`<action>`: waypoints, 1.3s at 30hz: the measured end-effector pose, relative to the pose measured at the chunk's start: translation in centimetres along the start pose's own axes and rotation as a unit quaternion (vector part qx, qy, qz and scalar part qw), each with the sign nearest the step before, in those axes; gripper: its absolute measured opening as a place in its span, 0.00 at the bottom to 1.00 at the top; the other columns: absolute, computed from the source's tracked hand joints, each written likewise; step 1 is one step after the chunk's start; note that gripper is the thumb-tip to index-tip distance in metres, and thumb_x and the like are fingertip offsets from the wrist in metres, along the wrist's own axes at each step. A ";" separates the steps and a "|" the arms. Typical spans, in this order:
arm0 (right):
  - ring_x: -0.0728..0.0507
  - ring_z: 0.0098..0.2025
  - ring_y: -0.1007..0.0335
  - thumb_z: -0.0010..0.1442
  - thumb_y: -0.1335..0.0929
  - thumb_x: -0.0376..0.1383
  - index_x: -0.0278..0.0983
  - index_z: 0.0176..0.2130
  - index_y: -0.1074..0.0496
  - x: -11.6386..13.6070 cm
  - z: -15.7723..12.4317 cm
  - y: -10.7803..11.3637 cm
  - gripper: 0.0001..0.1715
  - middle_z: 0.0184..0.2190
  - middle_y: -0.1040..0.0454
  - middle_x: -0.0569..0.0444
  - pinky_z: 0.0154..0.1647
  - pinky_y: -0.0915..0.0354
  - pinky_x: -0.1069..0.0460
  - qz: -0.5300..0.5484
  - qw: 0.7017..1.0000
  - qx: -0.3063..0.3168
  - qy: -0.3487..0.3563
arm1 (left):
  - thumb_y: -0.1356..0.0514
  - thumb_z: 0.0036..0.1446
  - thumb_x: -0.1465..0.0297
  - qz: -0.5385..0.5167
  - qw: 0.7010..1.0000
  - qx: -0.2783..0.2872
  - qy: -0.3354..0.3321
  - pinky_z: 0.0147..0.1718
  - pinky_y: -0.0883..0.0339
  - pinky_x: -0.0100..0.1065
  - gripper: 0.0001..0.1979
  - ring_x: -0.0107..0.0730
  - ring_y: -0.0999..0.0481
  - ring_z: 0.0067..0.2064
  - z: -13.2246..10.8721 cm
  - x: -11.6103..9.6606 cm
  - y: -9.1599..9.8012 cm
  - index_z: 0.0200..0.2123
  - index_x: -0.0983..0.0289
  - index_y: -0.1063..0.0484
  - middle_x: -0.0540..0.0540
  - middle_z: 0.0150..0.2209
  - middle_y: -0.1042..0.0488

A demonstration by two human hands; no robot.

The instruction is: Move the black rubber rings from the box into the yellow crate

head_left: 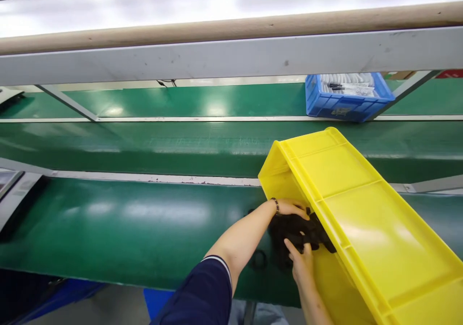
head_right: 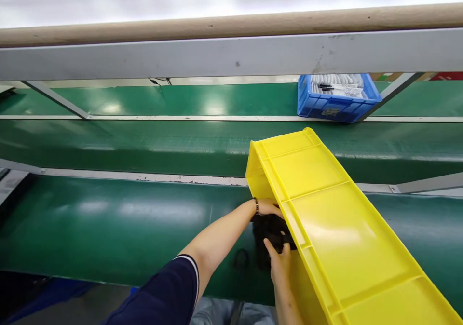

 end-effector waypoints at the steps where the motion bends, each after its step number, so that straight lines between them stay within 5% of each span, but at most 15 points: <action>1: 0.36 0.53 0.36 0.34 0.26 0.54 0.40 0.56 0.41 -0.2 0.1 -0.8 0.53 0.52 0.33 0.47 0.50 0.33 0.43 -0.033 0.999 0.010 0.031 | 0.34 0.39 0.58 0.004 1.000 -0.008 0.005 0.44 0.38 0.35 0.16 0.33 0.30 0.37 -2.1 0.0 0.9 0.29 0.62 0.27 0.49 0.30 0.28; 7: 0.31 0.56 0.42 0.42 0.30 0.54 0.34 0.51 0.33 -0.8 -0.6 -5.9 0.42 0.51 0.41 0.40 0.60 0.44 0.37 -0.262 0.932 0.073 0.239 | 0.35 0.39 0.63 -0.067 0.989 -0.118 -0.063 0.42 0.41 0.32 0.15 0.32 0.33 0.38 -15.3 1.4 4.9 0.32 0.64 0.28 0.50 0.33 0.30; 14: 0.32 0.60 0.45 0.49 0.32 0.37 0.37 0.56 0.37 -1.1 -6.7 -14.2 0.34 0.60 0.55 0.39 0.58 0.39 0.42 -0.420 0.797 0.273 0.337 | 0.36 0.40 0.64 -0.169 0.935 -0.305 -0.065 0.40 0.41 0.32 0.19 0.33 0.34 0.39 -28.4 8.4 5.6 0.38 0.63 0.30 0.51 0.36 0.31; 18: 0.27 0.63 0.52 0.48 0.30 0.34 0.36 0.55 0.35 -0.6 -9.3 -19.0 0.34 0.64 0.57 0.38 0.58 0.40 0.39 -0.524 0.699 0.344 0.343 | 0.39 0.43 0.61 -0.141 0.882 -0.450 -0.024 0.50 0.41 0.39 0.21 0.40 0.34 0.50 -33.4 12.8 6.0 0.42 0.63 0.31 0.57 0.43 0.30; 21: 0.22 0.63 0.58 0.46 0.27 0.35 0.39 0.55 0.34 0.1 -10.1 -20.4 0.36 0.67 0.63 0.41 0.52 0.37 0.33 -0.597 0.647 0.347 0.324 | 0.40 0.43 0.60 -0.092 0.849 -0.520 0.018 0.58 0.47 0.43 0.30 0.45 0.39 0.58 -34.3 15.1 5.9 0.51 0.64 0.36 0.63 0.54 0.35; 25: 0.27 0.64 0.56 0.49 0.28 0.38 0.39 0.53 0.32 1.4 -9.3 -17.4 0.32 0.66 0.60 0.41 0.58 0.41 0.36 -0.567 0.661 0.322 0.371 | 0.37 0.41 0.60 0.020 0.836 -0.544 0.069 0.63 0.57 0.44 0.43 0.47 0.53 0.66 -33.4 15.7 4.6 0.61 0.64 0.46 0.64 0.66 0.54; 28: 0.30 0.64 0.56 0.52 0.34 0.29 0.37 0.56 0.35 2.6 -6.1 -12.5 0.31 0.64 0.53 0.41 0.62 0.48 0.35 -0.576 0.671 0.220 0.411 | 0.36 0.42 0.58 0.107 0.801 -0.566 0.163 0.63 0.58 0.47 0.47 0.50 0.60 0.68 -33.6 15.0 3.3 0.65 0.59 0.52 0.61 0.68 0.64; 30: 0.24 0.64 0.57 0.46 0.34 0.24 0.39 0.62 0.43 2.8 -2.9 -9.3 0.44 0.65 0.56 0.41 0.58 0.47 0.30 -0.628 0.698 0.144 0.313 | 0.37 0.44 0.56 0.134 0.777 -0.572 0.225 0.63 0.61 0.52 0.47 0.55 0.64 0.68 -34.1 14.3 2.6 0.65 0.56 0.53 0.58 0.69 0.65; 32: 0.23 0.62 0.52 0.42 0.33 0.25 0.37 0.63 0.47 2.6 -0.2 -7.6 0.49 0.66 0.64 0.39 0.56 0.42 0.33 -0.624 0.740 0.138 0.207 | 0.38 0.45 0.54 0.158 0.766 -0.567 0.256 0.62 0.64 0.56 0.46 0.56 0.66 0.68 -34.2 13.3 2.1 0.65 0.56 0.54 0.58 0.69 0.63; 35: 0.25 0.59 0.45 0.41 0.32 0.29 0.31 0.60 0.42 2.0 1.0 -8.2 0.45 0.65 0.72 0.35 0.57 0.40 0.40 -0.569 0.793 0.154 0.155 | 0.40 0.48 0.54 0.200 0.765 -0.568 0.228 0.62 0.66 0.56 0.45 0.53 0.63 0.68 -33.0 11.5 2.1 0.65 0.59 0.54 0.60 0.68 0.59; 39: 0.26 0.58 0.43 0.42 0.32 0.33 0.32 0.57 0.40 0.8 -1.5 -10.9 0.42 0.64 0.69 0.35 0.58 0.42 0.39 -0.523 0.825 0.152 0.147 | 0.42 0.51 0.57 0.249 0.765 -0.556 0.210 0.62 0.67 0.58 0.42 0.51 0.60 0.68 -30.5 9.4 3.7 0.66 0.57 0.55 0.57 0.68 0.56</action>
Point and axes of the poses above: each hand's wrist, its own z-axis towards the middle knuckle, its own y-axis out of the back of the hand, x = y × z, the point moved 3 cm from there along z, towards the middle knuckle
